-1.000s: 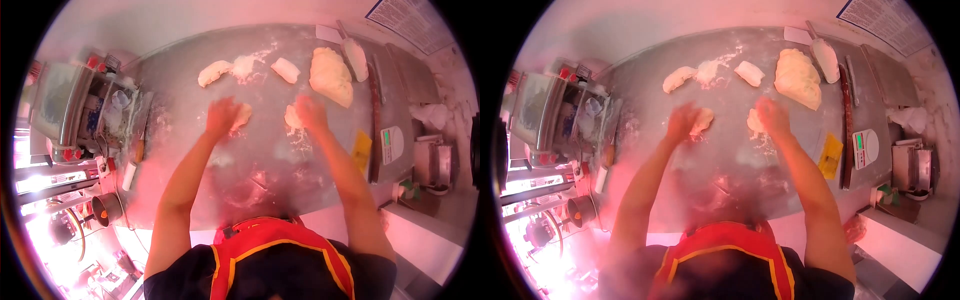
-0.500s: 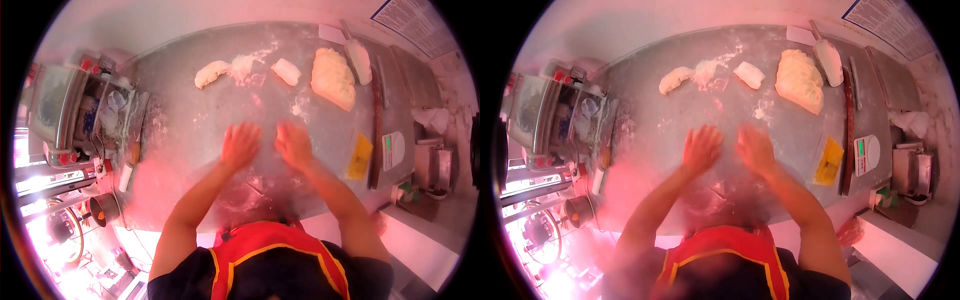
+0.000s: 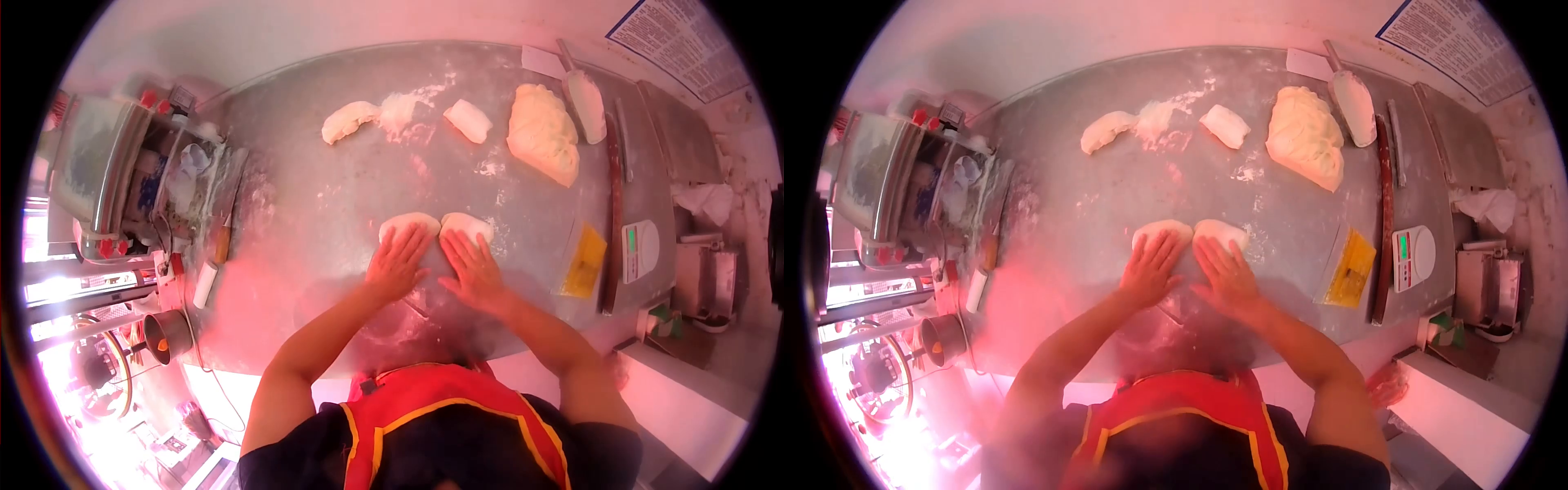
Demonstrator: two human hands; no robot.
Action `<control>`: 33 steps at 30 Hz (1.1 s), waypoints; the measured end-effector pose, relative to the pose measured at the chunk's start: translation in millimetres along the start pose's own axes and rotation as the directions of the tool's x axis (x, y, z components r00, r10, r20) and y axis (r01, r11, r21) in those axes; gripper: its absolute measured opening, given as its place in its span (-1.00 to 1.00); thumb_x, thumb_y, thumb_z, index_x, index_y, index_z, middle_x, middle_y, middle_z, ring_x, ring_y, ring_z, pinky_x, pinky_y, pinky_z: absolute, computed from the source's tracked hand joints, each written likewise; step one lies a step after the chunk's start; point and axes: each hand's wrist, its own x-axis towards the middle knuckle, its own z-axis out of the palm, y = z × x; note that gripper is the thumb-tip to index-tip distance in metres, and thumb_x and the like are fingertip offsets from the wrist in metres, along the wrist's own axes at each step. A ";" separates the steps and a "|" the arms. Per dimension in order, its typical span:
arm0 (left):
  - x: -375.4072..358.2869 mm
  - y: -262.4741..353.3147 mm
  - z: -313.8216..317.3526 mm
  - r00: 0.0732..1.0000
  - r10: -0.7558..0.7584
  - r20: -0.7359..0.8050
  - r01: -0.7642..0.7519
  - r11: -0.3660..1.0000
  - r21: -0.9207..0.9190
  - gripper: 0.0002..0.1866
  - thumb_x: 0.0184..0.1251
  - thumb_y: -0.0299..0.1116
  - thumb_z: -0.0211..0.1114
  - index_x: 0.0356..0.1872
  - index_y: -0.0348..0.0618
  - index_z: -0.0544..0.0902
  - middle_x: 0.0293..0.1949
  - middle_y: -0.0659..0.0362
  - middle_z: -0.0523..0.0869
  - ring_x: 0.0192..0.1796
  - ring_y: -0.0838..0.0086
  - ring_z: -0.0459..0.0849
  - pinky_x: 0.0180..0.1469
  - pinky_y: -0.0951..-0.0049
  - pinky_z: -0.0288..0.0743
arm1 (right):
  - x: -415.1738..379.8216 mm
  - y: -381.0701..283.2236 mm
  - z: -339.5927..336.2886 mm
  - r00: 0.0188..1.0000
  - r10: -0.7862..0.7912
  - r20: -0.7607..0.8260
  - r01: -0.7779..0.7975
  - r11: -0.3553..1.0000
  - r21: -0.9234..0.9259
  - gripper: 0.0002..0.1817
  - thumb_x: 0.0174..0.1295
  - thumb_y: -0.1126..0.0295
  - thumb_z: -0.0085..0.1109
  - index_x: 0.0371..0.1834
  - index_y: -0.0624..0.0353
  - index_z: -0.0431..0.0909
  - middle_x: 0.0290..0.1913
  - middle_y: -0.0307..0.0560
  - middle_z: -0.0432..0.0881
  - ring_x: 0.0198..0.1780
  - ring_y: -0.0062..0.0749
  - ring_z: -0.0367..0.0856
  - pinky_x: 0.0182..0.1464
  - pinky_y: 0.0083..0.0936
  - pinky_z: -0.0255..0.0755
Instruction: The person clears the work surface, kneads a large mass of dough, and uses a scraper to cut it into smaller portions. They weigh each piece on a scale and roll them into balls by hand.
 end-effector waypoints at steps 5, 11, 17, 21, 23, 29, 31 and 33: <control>78.7 -58.1 -7.8 0.913 -0.340 -0.224 0.324 0.940 -0.107 -0.38 0.10 0.04 0.36 0.15 -0.05 0.47 0.15 0.07 0.50 0.21 0.08 0.43 0.19 0.11 0.35 | 80.2 71.7 -19.6 0.939 0.208 -0.275 -0.171 0.973 0.152 -0.21 -0.04 0.27 0.44 0.30 0.20 0.32 0.29 0.15 0.37 0.29 0.12 0.31 0.30 -0.05 0.19; 72.3 -92.4 -59.0 0.867 -0.493 -0.078 0.475 0.863 -0.173 -0.60 0.11 0.00 0.39 -0.16 -0.04 0.60 -0.10 0.10 0.61 -0.02 0.13 0.56 -0.07 0.18 0.50 | 89.4 56.1 -41.7 0.981 0.188 0.040 -0.189 0.903 0.386 -0.43 -0.12 0.31 0.46 0.02 0.13 0.47 0.07 0.04 0.53 0.12 0.05 0.42 0.10 -0.16 0.34; 14.5 -65.4 -33.0 0.839 -0.333 -0.432 0.355 0.934 -0.030 -0.46 0.12 -0.27 0.34 0.12 -0.29 0.48 0.10 -0.09 0.54 0.23 -0.01 0.42 0.30 0.04 0.24 | 49.1 3.1 -5.1 0.999 -0.025 0.046 0.016 0.980 0.198 -0.30 0.04 0.21 0.38 0.26 0.16 0.33 0.17 0.13 0.42 0.26 0.06 0.33 0.28 -0.11 0.21; 39.2 -4.9 38.4 0.892 -0.328 -0.310 0.242 0.928 -0.285 -0.44 0.33 -0.26 0.17 0.29 -0.33 0.36 0.32 -0.13 0.37 0.42 -0.01 0.23 0.45 0.11 0.08 | 60.4 11.2 -17.6 0.970 0.227 0.088 -0.236 0.785 0.573 -0.40 0.24 0.19 0.12 0.30 0.23 0.24 0.23 0.21 0.35 0.27 0.16 0.28 0.30 -0.05 0.16; 55.9 32.6 37.9 0.902 -0.360 -0.238 0.268 0.900 -0.343 -0.43 0.36 -0.27 0.11 0.33 -0.31 0.31 0.36 -0.12 0.32 0.45 0.01 0.19 0.47 0.13 0.03 | 63.2 10.1 7.1 0.969 0.211 -0.127 -0.164 0.938 0.305 -0.45 0.32 0.20 -0.02 0.29 0.31 0.22 0.23 0.26 0.35 0.26 0.23 0.27 0.30 -0.03 0.14; 47.4 56.4 34.7 0.931 -0.363 -0.030 0.357 0.925 -0.128 -0.40 0.40 -0.22 -0.03 0.42 -0.23 0.20 0.44 -0.03 0.20 0.52 0.10 0.04 0.51 0.09 -0.14 | 30.8 1.3 28.2 0.968 0.147 -0.202 -0.076 0.944 0.322 -0.43 0.42 0.20 -0.26 0.37 0.40 0.13 0.36 0.31 0.24 0.39 0.25 0.14 0.40 0.07 -0.05; 59.7 52.5 27.7 0.920 -0.390 0.033 0.391 0.918 -0.068 -0.39 0.41 -0.20 -0.04 0.43 -0.19 0.17 0.46 -0.01 0.16 0.54 0.13 0.00 0.51 0.02 -0.18 | 36.5 12.9 35.0 0.965 0.153 -0.214 -0.093 0.960 0.264 -0.43 0.44 0.18 -0.31 0.39 0.37 0.13 0.39 0.26 0.21 0.43 0.20 0.11 0.42 0.08 -0.10; 75.3 49.1 21.4 0.893 -0.441 0.088 0.447 0.892 -0.063 -0.39 0.41 -0.20 -0.05 0.45 -0.15 0.16 0.48 0.01 0.13 0.55 0.16 -0.03 0.50 -0.05 -0.21 | 45.7 24.8 37.6 0.962 0.158 -0.225 -0.113 0.973 0.202 -0.43 0.46 0.15 -0.36 0.39 0.32 0.15 0.42 0.18 0.21 0.44 0.16 0.11 0.43 0.03 -0.12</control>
